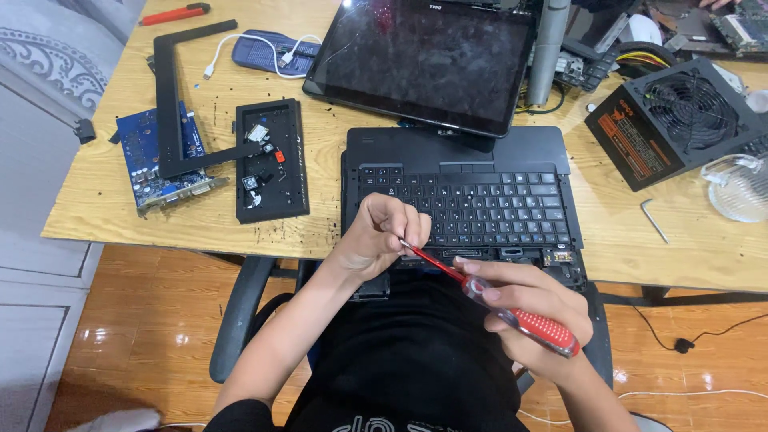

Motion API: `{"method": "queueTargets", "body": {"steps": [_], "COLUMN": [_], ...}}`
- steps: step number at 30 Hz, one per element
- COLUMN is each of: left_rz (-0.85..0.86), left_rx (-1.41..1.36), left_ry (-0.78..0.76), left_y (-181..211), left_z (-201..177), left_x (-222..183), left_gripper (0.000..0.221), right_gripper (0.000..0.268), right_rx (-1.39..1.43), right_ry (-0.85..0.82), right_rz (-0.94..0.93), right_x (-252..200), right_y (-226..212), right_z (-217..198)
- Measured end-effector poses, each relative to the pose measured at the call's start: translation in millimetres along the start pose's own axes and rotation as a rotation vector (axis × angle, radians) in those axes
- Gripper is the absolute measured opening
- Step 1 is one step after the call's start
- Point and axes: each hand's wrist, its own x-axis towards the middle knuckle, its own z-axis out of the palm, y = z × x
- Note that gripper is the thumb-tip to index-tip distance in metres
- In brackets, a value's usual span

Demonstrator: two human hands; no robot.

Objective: The person uses a red screwdriver to unscrew components from a disassembled laptop chassis, then aligns and presses a replacement keyboard onto the laptop base and secures it. They then lift the laptop screen assembly and continue unscrewing parts on the exposed motherboard.

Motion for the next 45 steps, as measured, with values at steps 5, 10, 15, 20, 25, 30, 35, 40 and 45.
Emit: {"method": "queueTargets", "body": {"steps": [5, 10, 15, 20, 25, 30, 35, 40, 45], "left_rz": [0.0, -0.001, -0.13, -0.11, -0.126, -0.079, -0.098, -0.111, -0.068], "left_rx": [0.016, 0.028, -0.027, -0.157, -0.252, -0.29, -0.273, -0.238, -0.285], "left_ry": [0.037, 0.072, 0.325, 0.465, 0.489, 0.428, 0.461, 0.461, 0.645], "left_y": [1, -4, -15, -45, -74, -93, -95, -96, -100], "left_z": [-1, 1, 18, 43, 58, 50, 52, 56, 70], "left_x": [1, -2, -5, 1, 13, 25, 33, 42, 49], "left_gripper": [0.017, 0.017, 0.013, 0.012, 0.016, 0.017, 0.01, 0.01, 0.034], "right_gripper": [0.028, 0.035, 0.037, 0.051, 0.061, 0.061, 0.065, 0.066, 0.067], "right_rx": [-0.075, -0.182, -0.166, -0.143, -0.284, -0.106, -0.141, -0.159, -0.237], "right_ry": [-0.006, -0.047, 0.009, 0.218, 0.422, 0.45, 0.441, 0.461, 0.435], "right_rz": [-0.026, -0.043, -0.059, -0.076, -0.091, -0.011, -0.01, -0.017, 0.035], "right_x": [-4, 8, 20, 2, 10, -20, -14, -17, -10], "right_y": [3, -3, -10, 5, 4, 37, 33, 32, 39], "right_z": [0, -2, -8, -6, -14, -28, -31, -35, -34]}}
